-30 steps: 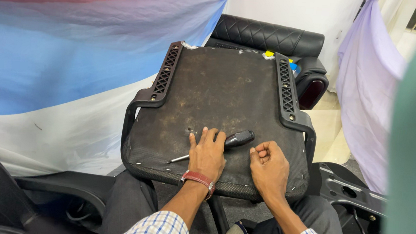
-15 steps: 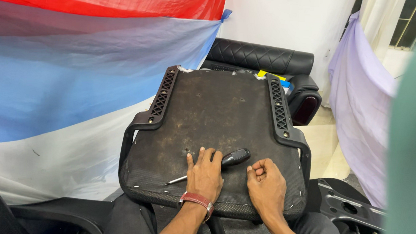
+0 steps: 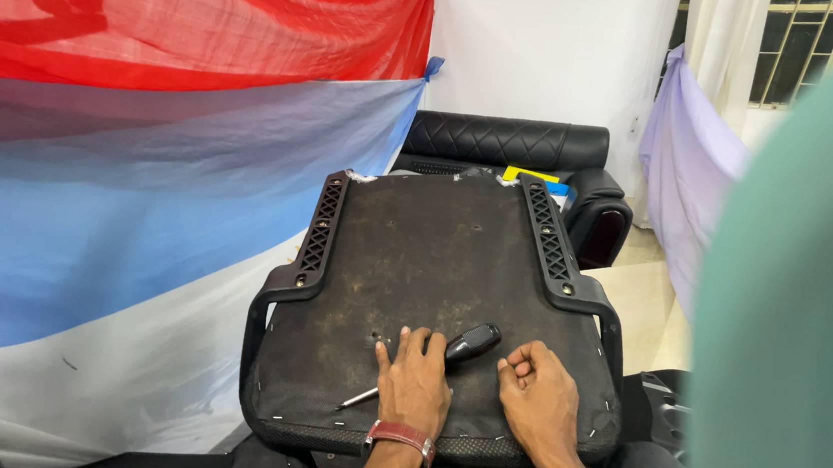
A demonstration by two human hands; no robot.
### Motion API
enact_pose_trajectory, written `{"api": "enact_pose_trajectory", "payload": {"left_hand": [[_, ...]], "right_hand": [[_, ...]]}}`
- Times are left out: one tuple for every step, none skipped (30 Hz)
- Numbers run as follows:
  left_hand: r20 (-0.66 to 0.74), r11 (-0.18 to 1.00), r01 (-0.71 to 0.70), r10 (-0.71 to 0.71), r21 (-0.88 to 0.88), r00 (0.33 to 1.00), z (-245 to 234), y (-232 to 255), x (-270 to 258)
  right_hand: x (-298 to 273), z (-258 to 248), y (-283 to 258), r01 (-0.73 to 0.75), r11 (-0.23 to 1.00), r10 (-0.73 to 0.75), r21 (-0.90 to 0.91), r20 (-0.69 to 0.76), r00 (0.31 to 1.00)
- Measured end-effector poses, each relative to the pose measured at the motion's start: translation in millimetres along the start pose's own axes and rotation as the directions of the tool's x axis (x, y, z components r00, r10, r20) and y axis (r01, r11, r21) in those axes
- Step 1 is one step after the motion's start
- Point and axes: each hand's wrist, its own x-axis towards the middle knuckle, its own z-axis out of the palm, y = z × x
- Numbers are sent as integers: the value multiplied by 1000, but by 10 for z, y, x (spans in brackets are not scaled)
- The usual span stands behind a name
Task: The person uses a screwdriver to remove screws from the underside of an office chair seat. They loosen and remove multiple screws from the plastic frame, then place the screwdriver on the seat while handling the chair.
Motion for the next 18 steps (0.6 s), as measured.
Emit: {"api": "enact_pose_trajectory", "payload": {"left_hand": [[20, 1000, 4, -4, -11, 1000, 20, 9, -15], [38, 1000, 8, -8, -16, 999, 15, -4, -17], [55, 1000, 13, -12, -22, 998, 12, -11, -27], [38, 1000, 12, -11, -21, 999, 11, -16, -12], [22, 1000, 11, -10, -20, 1000, 10, -19, 7], [9, 1000, 9, -9, -17, 1000, 13, -18, -1], [3, 1000, 1, -1, -19, 1000, 17, -21, -4], [-2, 1000, -3, 3, -24, 1000, 26, -25, -14], [-7, 1000, -6, 6, -28, 1000, 35, -29, -24], [-3, 1000, -2, 2, -29, 1000, 47, -23, -27], [1, 1000, 2, -2, -29, 1000, 55, -15, -29], [3, 1000, 4, -3, -26, 1000, 49, -16, -18], [-11, 1000, 1, -1, -27, 1000, 39, -20, -7], [-24, 1000, -2, 1, -27, 1000, 31, -27, -5], [-38, 1000, -4, 3, -27, 999, 28, -29, -10], [-33, 1000, -8, 7, -27, 999, 38, -22, -32], [-28, 1000, -12, 11, -27, 1000, 43, -27, -43], [-27, 999, -15, 15, -28, 1000, 44, -34, -28]], "right_hand": [[-6, -7, 16, 10, 1000, -10, -1, -5, 1000], [-12, -1, 13, -1, 1000, 1, -9, 6, 1000], [-17, 1, 9, -12, 1000, 12, -17, 17, 1000], [1, 5, 0, -20, 999, 21, -25, 26, 999], [19, 9, -9, -13, 1000, 14, -25, 23, 1000], [14, 5, -7, -10, 1000, 10, -25, 23, 1000], [9, 4, -4, -7, 1000, 7, -25, 22, 1000], [2, 3, 1, -2, 1000, 3, -23, 16, 1000], [-3, 7, 4, 2, 1000, -2, -22, 11, 1000], [-3, 3, 9, 6, 1000, -6, -21, 2, 1000], [-6, -5, 14, 7, 1000, -7, -21, 3, 1000], [-1, -1, 6, 7, 1000, -7, -17, 3, 1000], [4, 8, -4, 8, 1000, -7, -14, 2, 1000], [0, 15, -10, 11, 1000, -11, 1, -4, 1000], [-3, 22, -12, 15, 1000, -15, 15, -10, 1000], [-14, 9, 8, 13, 1000, -13, 23, -16, 1000], [-23, 8, 25, 15, 1000, -15, 23, -14, 1000], [-16, 21, 28, 22, 999, -21, 25, -12, 1000]]}}
